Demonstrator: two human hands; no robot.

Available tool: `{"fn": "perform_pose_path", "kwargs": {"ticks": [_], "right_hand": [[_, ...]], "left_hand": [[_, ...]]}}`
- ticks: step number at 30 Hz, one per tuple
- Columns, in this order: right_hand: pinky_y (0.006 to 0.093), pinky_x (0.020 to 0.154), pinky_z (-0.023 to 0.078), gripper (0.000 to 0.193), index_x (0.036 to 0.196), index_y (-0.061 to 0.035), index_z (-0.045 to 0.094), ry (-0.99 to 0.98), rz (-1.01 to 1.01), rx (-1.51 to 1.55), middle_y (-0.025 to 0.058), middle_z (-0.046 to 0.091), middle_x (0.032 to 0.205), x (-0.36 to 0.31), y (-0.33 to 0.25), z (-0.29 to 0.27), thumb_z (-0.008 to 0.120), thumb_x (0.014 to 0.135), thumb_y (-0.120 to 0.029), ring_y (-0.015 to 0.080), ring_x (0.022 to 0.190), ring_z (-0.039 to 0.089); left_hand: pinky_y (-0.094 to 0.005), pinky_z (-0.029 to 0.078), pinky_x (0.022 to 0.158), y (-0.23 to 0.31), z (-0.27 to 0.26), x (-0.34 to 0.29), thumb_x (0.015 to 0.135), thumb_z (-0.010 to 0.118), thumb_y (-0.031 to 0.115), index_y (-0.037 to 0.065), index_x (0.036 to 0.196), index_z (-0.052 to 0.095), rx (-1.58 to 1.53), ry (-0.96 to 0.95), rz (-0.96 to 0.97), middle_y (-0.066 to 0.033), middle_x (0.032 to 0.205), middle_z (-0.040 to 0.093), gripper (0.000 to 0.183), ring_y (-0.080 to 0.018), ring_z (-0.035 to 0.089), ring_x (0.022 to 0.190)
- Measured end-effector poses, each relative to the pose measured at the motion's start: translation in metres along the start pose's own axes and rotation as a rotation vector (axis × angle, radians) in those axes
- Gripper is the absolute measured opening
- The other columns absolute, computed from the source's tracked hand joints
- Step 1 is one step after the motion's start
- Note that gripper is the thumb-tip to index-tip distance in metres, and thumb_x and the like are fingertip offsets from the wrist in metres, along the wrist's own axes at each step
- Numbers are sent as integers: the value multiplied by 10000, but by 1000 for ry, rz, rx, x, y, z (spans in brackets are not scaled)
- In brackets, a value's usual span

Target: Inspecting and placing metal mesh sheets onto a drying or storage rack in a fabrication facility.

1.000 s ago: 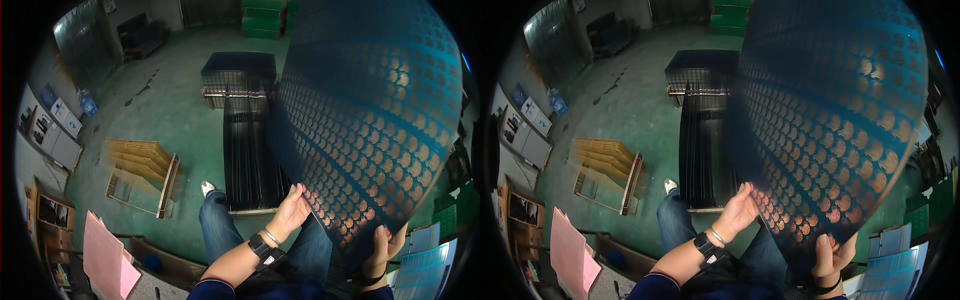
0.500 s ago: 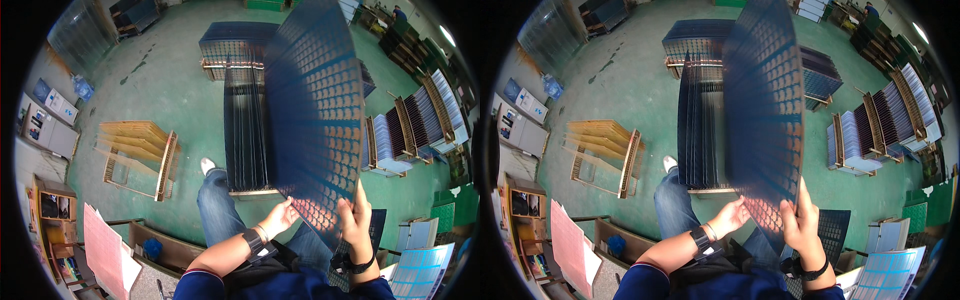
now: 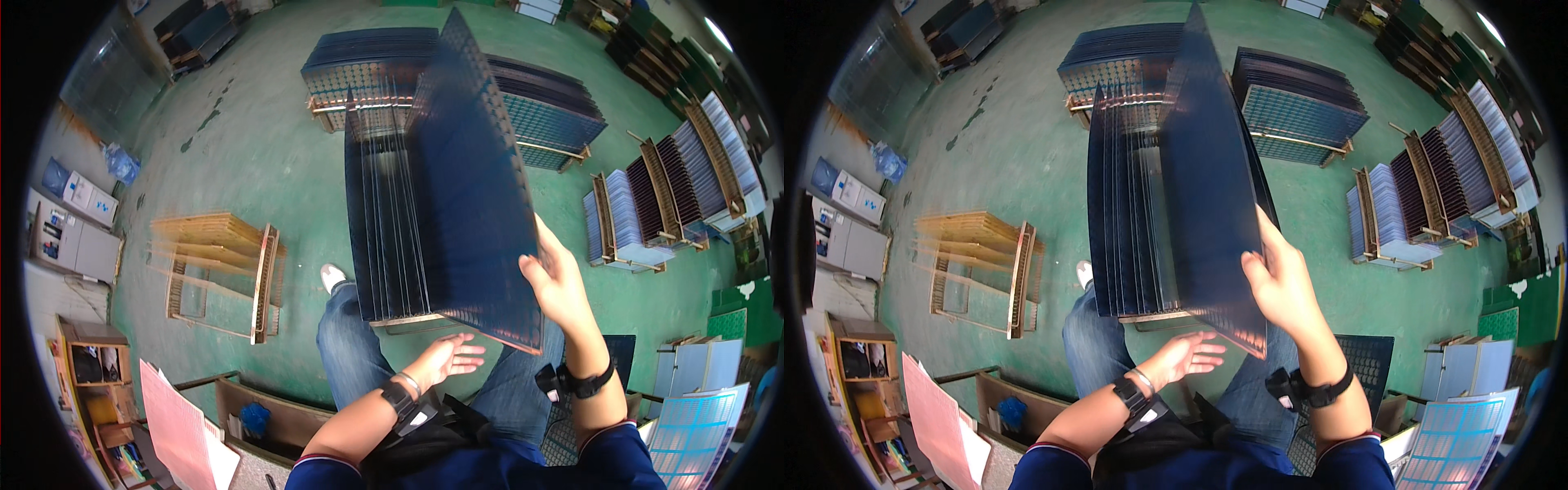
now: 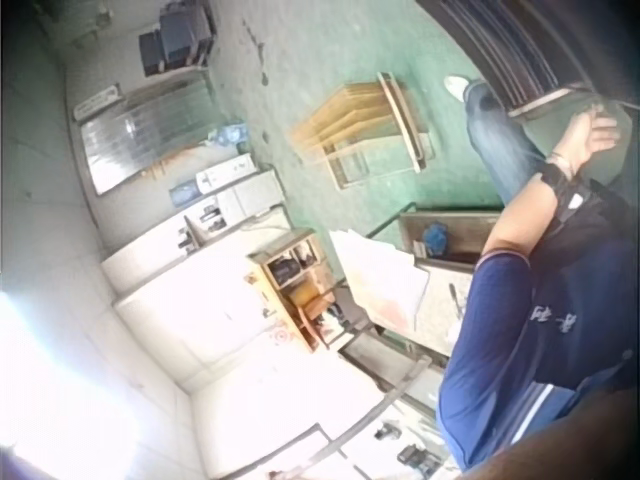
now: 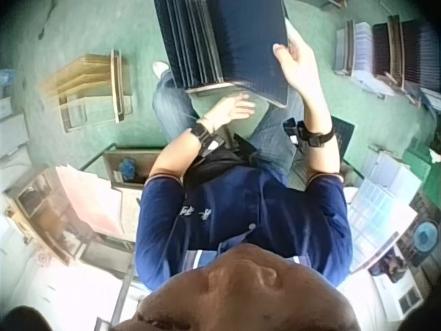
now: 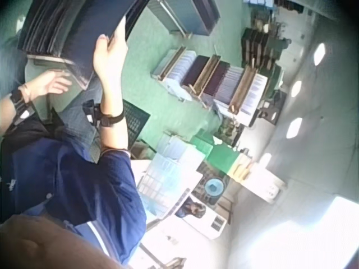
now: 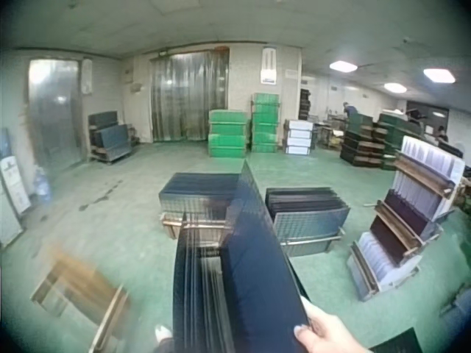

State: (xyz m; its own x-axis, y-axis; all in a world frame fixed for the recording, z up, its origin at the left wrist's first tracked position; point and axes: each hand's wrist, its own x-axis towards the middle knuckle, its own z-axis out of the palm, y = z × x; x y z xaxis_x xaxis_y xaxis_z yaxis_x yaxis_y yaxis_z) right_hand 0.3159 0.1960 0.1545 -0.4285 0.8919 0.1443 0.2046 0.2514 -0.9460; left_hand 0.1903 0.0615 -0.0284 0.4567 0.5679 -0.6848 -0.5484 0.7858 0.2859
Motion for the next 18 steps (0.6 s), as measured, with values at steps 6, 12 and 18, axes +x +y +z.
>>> {"fn": "perform_pose_path", "kwargs": {"ticks": [6,12,18], "right_hand": [[258,1030,290,646,1403,43,276,-153,73,67,124,368,1421,51,31,4,390,772,121,162,1301,338],[278,914,427,644,1403,-63,326,-169,241,-217,202,558,1219,69,39,41,442,780,51,193,1066,576],[515,1050,268,626,1370,-50,368,-127,-19,-948,190,254,1460,45,112,80,608,800,-149,354,1315,288]], "left_hand": [[-360,553,721,34,14,-52,986,402,274,69,1289,422,436,-44,101,-161,1165,585,367,-252,650,894],[-271,525,674,87,13,-77,970,432,151,31,1117,562,645,333,856,-97,959,655,230,-153,629,765],[-561,154,1082,107,8,-53,801,648,238,133,1280,498,1608,1004,1097,-134,1400,359,513,-348,273,1331]]}}
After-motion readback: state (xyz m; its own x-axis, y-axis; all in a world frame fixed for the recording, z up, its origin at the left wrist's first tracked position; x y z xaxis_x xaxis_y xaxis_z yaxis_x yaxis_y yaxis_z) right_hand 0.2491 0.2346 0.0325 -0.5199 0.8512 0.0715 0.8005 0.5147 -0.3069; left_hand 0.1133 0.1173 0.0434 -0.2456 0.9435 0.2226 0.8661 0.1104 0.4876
